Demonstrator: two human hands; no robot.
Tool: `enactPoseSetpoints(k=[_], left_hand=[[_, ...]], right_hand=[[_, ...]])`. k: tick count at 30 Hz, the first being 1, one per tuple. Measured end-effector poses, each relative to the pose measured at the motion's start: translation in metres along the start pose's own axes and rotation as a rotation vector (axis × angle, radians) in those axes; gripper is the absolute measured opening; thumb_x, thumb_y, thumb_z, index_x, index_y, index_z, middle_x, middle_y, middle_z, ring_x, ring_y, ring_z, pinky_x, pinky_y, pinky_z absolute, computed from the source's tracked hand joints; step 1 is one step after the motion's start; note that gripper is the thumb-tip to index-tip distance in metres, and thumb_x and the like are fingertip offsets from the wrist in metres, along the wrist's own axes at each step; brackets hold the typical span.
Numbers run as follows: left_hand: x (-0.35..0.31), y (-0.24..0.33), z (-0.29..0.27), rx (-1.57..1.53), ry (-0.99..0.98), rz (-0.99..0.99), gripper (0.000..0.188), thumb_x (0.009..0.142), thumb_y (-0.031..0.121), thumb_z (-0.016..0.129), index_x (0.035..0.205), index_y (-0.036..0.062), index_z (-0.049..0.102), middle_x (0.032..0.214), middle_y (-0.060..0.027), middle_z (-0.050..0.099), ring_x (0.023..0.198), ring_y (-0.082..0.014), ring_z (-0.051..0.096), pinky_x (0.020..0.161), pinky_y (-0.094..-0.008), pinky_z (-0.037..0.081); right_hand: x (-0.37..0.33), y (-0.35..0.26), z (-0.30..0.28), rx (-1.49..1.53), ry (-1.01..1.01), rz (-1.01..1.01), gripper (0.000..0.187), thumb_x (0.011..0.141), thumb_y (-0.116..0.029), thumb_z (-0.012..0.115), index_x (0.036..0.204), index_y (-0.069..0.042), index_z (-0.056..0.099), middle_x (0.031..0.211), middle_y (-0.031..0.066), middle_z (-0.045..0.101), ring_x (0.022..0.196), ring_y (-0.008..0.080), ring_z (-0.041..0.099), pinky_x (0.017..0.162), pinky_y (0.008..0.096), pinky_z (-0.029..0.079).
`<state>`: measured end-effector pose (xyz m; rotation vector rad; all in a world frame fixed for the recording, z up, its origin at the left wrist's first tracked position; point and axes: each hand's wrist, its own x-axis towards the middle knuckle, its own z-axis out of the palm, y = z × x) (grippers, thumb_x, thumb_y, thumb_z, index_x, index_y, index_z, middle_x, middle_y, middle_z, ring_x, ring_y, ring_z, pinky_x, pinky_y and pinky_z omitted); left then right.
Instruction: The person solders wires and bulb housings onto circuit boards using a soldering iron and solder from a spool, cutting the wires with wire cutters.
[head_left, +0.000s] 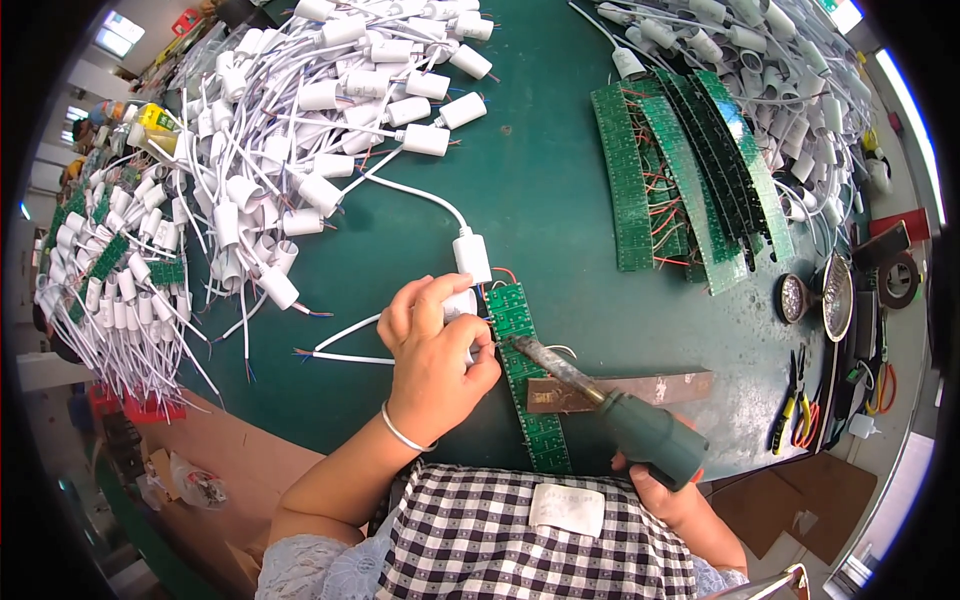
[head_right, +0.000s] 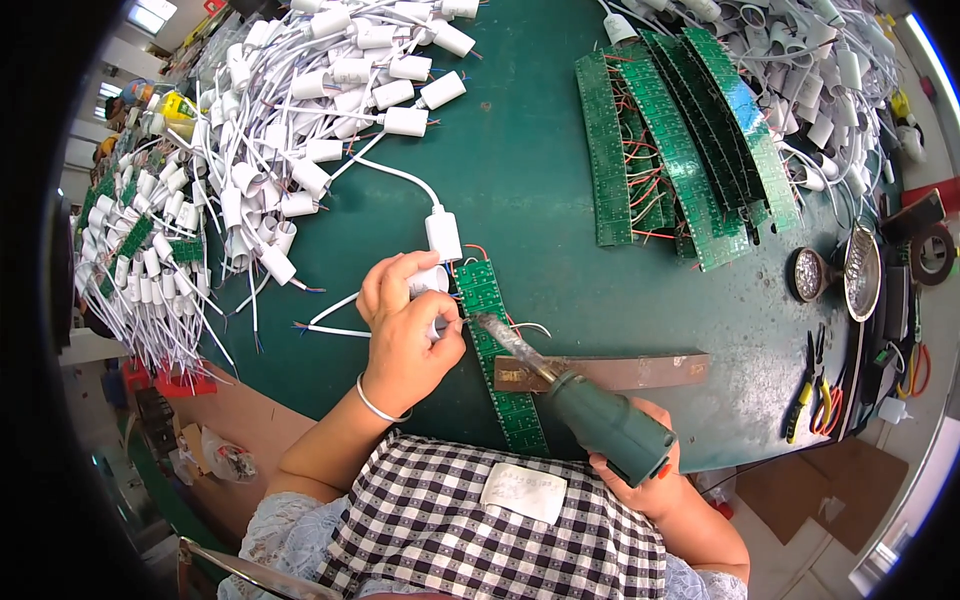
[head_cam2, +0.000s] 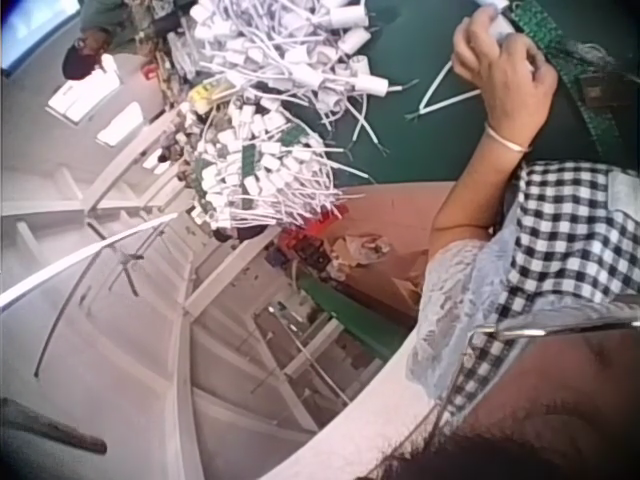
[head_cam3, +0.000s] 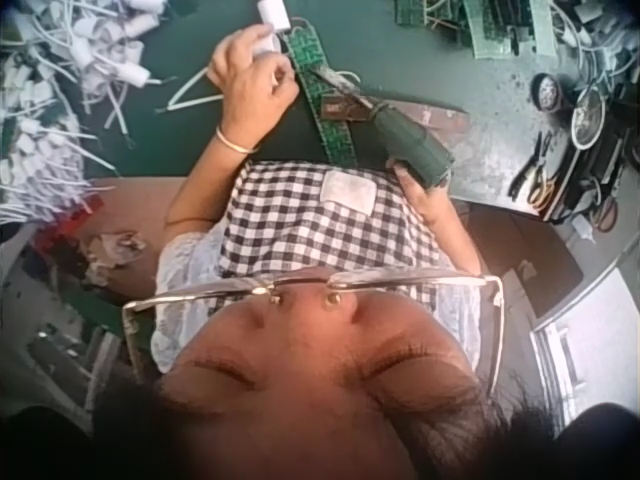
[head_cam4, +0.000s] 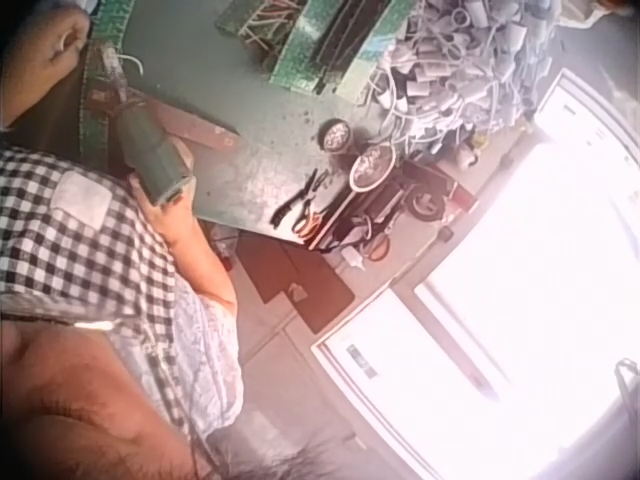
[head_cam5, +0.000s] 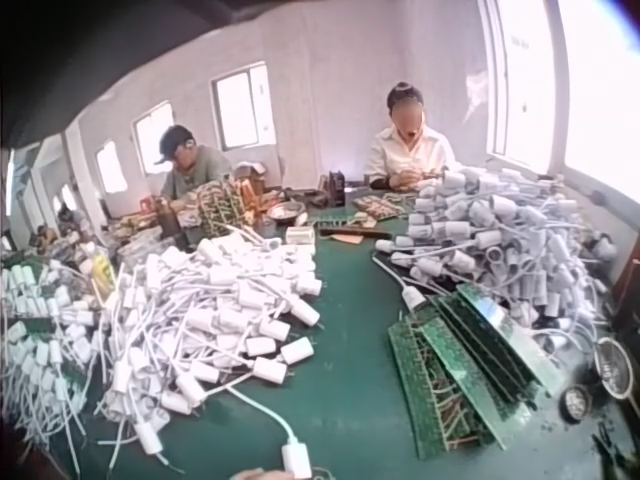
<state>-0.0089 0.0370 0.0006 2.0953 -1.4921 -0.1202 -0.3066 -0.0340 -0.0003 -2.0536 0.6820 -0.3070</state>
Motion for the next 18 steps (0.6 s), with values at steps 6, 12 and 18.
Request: enactPoseSetpoints(k=[6,12,18], left_hand=[[0.000,0.000,-0.001,0.000,-0.005,-0.001,0.017,0.060,0.005,0.069,0.070,0.0111,0.058,0.128,-0.0089,0.049,0.118,-0.0381,0.040,0.099,-0.0477,0.026],[0.000,0.001,0.000,-0.006,0.006,-0.008,0.017,0.060,0.004,0.069,0.070,0.0111,0.057,0.128,-0.0089,0.049,0.118,-0.0377,0.040,0.099,-0.0476,0.026],[0.000,0.000,0.002,-0.028,0.035,-0.015,0.017,0.060,0.004,0.070,0.071,0.0112,0.057,0.127,-0.0088,0.049,0.117,-0.0370,0.040,0.098,-0.0471,0.027]], right_hand=[[0.008,-0.027,-0.001,0.706,0.190,0.412,0.028,0.080,-0.019,0.070,0.104,-0.005,0.068,0.099,0.0084,0.067,0.098,0.0297,0.057,0.088,0.0403,0.043],[0.010,-0.024,0.000,0.349,0.139,0.314,0.029,0.078,-0.019,0.072,0.104,-0.006,0.068,0.100,0.0080,0.067,0.100,0.0291,0.054,0.088,0.0405,0.042],[0.010,-0.027,0.000,0.362,0.089,0.368,0.027,0.078,-0.019,0.072,0.103,-0.008,0.068,0.106,0.0090,0.065,0.103,0.0305,0.054,0.090,0.0412,0.042]])
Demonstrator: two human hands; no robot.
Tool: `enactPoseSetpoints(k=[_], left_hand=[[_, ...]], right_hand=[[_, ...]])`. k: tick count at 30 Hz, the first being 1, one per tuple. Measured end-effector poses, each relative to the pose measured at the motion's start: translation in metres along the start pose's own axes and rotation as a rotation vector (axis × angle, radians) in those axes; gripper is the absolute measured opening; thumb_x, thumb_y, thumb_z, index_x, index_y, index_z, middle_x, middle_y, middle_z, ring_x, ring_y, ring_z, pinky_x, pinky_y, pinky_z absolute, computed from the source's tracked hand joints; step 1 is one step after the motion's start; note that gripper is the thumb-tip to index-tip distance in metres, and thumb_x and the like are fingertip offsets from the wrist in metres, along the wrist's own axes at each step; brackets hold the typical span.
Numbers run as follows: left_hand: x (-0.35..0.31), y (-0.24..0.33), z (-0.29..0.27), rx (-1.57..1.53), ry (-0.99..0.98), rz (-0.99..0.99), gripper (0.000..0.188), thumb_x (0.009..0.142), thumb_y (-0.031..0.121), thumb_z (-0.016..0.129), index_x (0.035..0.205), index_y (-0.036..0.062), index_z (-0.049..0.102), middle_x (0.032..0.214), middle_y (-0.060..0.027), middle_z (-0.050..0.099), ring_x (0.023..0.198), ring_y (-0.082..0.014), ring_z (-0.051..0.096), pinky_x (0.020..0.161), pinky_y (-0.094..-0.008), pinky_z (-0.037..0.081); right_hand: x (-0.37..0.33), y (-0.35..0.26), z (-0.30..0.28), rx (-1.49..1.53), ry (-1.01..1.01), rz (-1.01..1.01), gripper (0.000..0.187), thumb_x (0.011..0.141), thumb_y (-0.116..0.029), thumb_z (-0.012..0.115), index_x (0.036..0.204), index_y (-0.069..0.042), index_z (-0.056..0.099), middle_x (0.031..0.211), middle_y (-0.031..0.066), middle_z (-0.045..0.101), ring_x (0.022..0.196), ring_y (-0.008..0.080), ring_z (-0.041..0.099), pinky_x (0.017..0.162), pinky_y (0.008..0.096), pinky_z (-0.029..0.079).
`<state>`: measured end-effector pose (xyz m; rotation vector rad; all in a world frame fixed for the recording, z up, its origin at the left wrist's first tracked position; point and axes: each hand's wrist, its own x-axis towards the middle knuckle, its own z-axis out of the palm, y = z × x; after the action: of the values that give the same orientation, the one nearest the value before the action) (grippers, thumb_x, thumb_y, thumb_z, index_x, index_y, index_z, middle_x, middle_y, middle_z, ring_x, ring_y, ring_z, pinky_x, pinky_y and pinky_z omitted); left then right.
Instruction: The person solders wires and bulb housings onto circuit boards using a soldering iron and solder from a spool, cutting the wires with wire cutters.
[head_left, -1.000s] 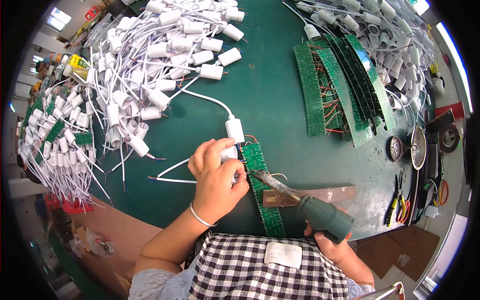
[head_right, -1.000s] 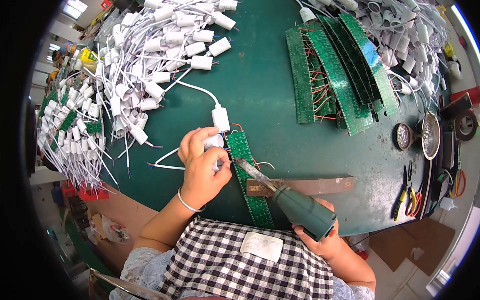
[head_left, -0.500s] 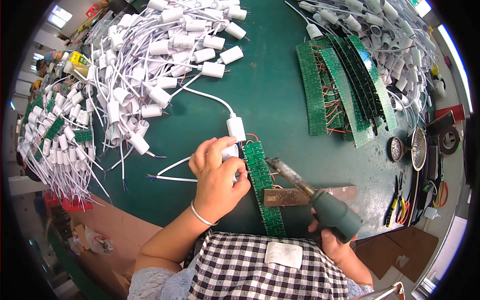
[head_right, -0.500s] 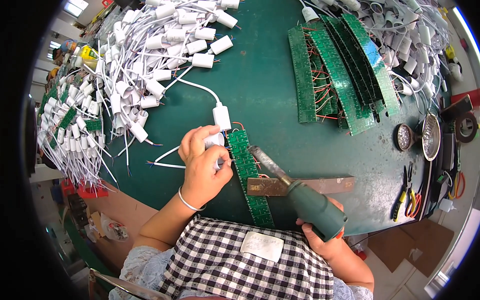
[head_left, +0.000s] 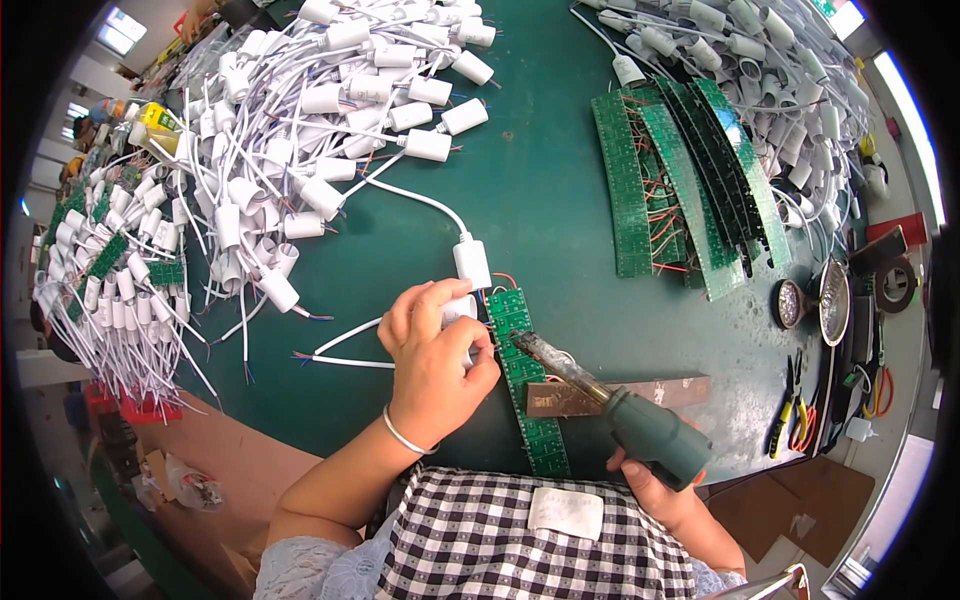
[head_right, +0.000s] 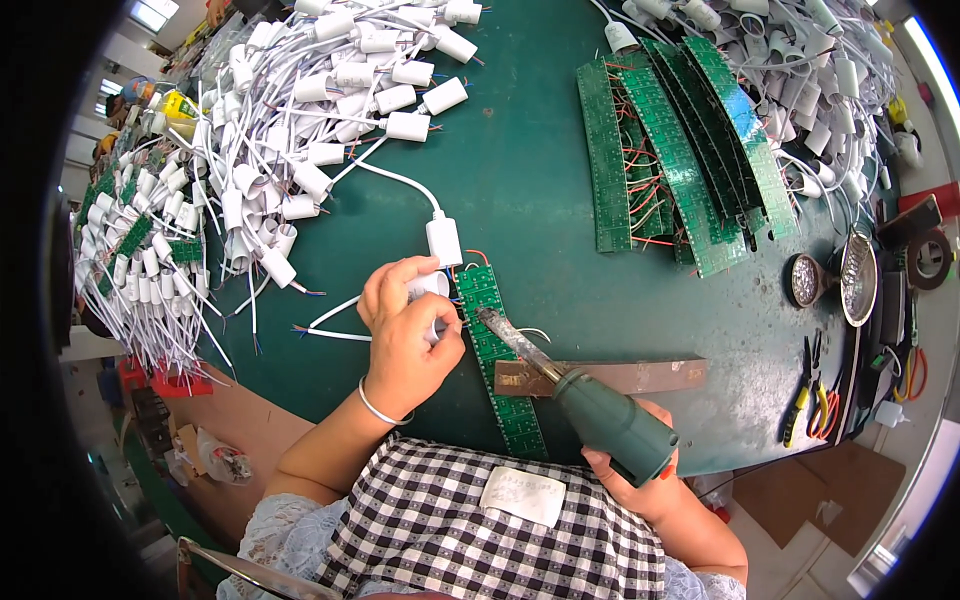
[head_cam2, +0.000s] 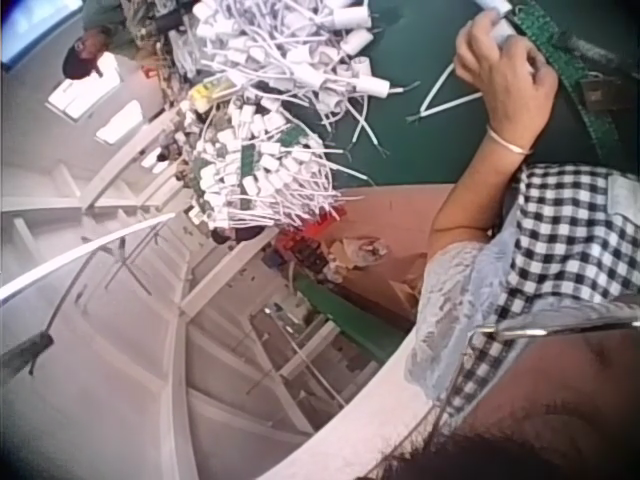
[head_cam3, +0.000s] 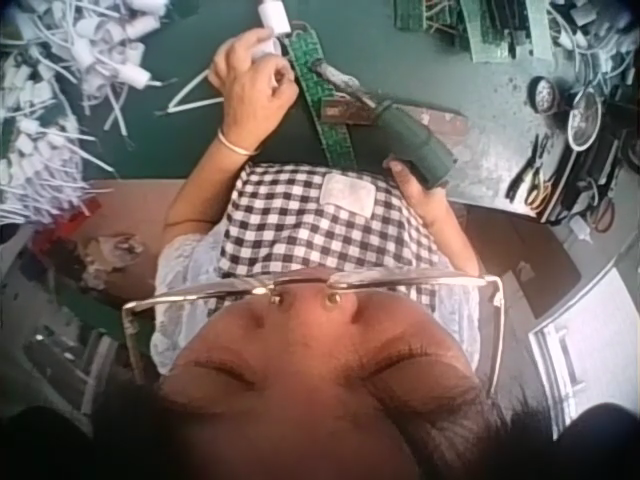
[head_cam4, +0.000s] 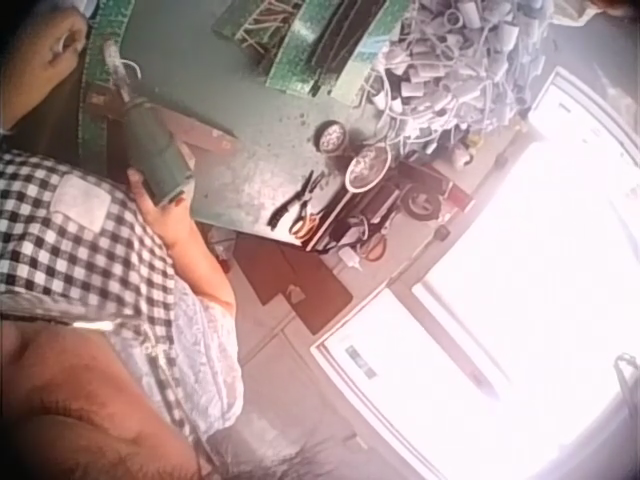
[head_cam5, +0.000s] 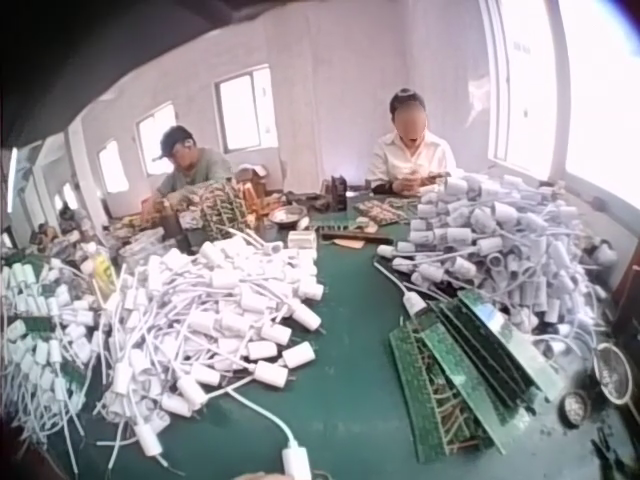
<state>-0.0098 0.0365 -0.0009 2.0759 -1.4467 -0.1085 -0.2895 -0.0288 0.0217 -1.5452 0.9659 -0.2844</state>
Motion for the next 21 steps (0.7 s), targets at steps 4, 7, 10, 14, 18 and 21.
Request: enactPoseSetpoints(k=[4,7,10,14,18,21], left_hand=[[0.0016,-0.0003,-0.0007,0.000,-0.005,-0.003,0.017,0.061,0.004,0.070,0.071,0.0113,0.058,0.126,-0.0087,0.050,0.117,-0.0368,0.041,0.098,-0.0470,0.027],[0.0018,-0.0008,-0.0013,0.000,-0.014,-0.005,0.017,0.061,0.004,0.070,0.071,0.0114,0.058,0.125,-0.0085,0.050,0.117,-0.0367,0.040,0.097,-0.0469,0.027],[0.0026,-0.0016,-0.0017,0.003,-0.015,0.005,0.017,0.060,0.004,0.069,0.071,0.0118,0.059,0.125,-0.0083,0.050,0.117,-0.0367,0.040,0.097,-0.0468,0.027],[0.0033,-0.0018,-0.0028,-0.005,-0.029,0.002,0.017,0.060,0.005,0.070,0.070,0.0126,0.059,0.125,-0.0082,0.049,0.117,-0.0365,0.040,0.097,-0.0469,0.027],[0.0035,-0.0021,-0.0032,-0.008,-0.040,-0.004,0.016,0.059,0.005,0.070,0.070,0.0127,0.060,0.124,-0.0081,0.049,0.117,-0.0361,0.040,0.098,-0.0467,0.027],[0.0037,-0.0019,-0.0038,-0.003,-0.041,-0.001,0.016,0.060,0.006,0.069,0.070,0.0128,0.060,0.125,-0.0077,0.049,0.117,-0.0359,0.040,0.098,-0.0465,0.027]], right_hand=[[0.0002,0.0039,-0.0008,-0.085,-0.038,-0.023,0.027,0.078,-0.019,0.072,0.102,-0.008,0.068,0.108,0.0098,0.064,0.105,0.0317,0.054,0.091,0.0418,0.042],[0.0016,0.0042,0.0001,-0.092,-0.017,-0.040,0.027,0.078,-0.019,0.072,0.102,-0.008,0.068,0.108,0.0105,0.065,0.106,0.0322,0.054,0.091,0.0422,0.043],[0.0042,0.0015,-0.0012,-0.140,-0.058,-0.059,0.027,0.078,-0.018,0.072,0.102,-0.008,0.068,0.109,0.0109,0.064,0.106,0.0324,0.054,0.091,0.0420,0.043],[0.0059,-0.0019,-0.0026,-0.226,-0.080,-0.105,0.027,0.078,-0.018,0.073,0.102,-0.008,0.068,0.108,0.0110,0.065,0.105,0.0323,0.054,0.091,0.0416,0.043],[0.0063,-0.0014,-0.0030,-0.284,-0.069,-0.163,0.025,0.078,-0.018,0.072,0.100,-0.007,0.068,0.107,0.0107,0.065,0.105,0.0320,0.054,0.091,0.0411,0.043],[0.0045,-0.0018,-0.0021,-0.213,-0.041,-0.079,0.025,0.079,-0.019,0.072,0.100,-0.007,0.068,0.106,0.0105,0.065,0.105,0.0317,0.054,0.091,0.0407,0.043]])
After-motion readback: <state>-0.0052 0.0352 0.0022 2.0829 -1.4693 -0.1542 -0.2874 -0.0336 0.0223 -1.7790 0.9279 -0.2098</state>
